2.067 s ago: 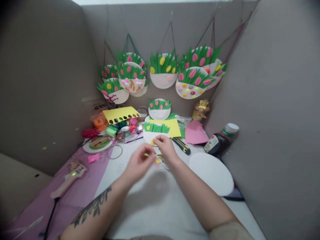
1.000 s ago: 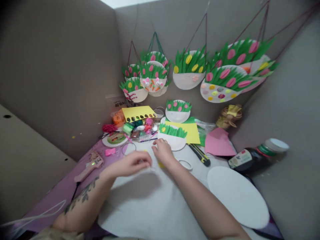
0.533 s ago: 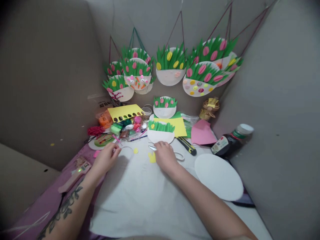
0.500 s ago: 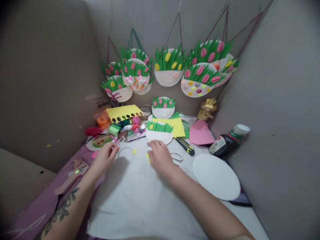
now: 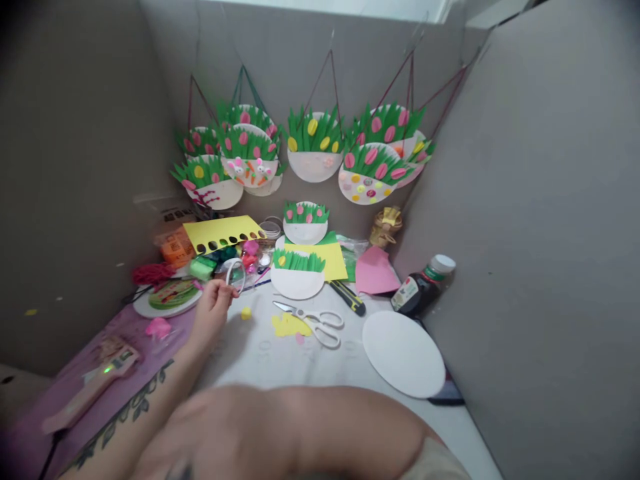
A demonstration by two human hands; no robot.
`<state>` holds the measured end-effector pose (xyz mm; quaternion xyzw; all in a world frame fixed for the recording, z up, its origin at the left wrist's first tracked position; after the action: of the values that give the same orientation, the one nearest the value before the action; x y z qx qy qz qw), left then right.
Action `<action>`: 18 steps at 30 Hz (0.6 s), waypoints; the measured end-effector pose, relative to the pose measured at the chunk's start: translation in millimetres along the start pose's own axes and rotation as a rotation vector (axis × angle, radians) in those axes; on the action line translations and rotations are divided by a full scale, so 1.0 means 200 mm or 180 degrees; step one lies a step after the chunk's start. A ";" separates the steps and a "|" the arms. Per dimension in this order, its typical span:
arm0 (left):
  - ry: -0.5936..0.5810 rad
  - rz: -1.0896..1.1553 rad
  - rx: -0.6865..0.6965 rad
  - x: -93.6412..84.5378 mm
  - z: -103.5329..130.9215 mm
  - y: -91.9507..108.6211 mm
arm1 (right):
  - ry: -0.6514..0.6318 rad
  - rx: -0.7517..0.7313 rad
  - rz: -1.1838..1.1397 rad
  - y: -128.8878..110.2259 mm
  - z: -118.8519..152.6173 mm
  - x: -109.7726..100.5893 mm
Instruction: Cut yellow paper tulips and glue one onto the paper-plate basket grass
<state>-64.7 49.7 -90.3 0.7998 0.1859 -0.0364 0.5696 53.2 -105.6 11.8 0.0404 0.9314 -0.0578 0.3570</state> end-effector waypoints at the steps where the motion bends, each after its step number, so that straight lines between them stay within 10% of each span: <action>1: -0.0053 0.0074 -0.0035 0.00 0.01 0.00 | 0.0100 0.0017 -0.0032 0.06 0.01 -0.01; 8: -0.0578 0.0284 -0.0178 0.08 0.09 0.02 | 0.1037 0.1846 0.0724 0.65 0.29 -0.03; 18: -0.0568 -0.0718 0.0953 0.09 0.13 0.08 | 0.0928 0.1926 0.1145 0.68 0.36 0.01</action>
<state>-38.5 26.0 -89.2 0.8433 0.2156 -0.1979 0.4509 115.2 18.7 -54.2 0.3146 0.8913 -0.2603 0.1971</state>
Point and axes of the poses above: each hand's wrist, its own z-axis away from the middle knuckle, its own x-axis out of the palm, y = z × x, the point moved 6 cm from there along -z, towards the middle knuckle, and after that the axes turned 2 degrees about -z, right-handed, at the moved point
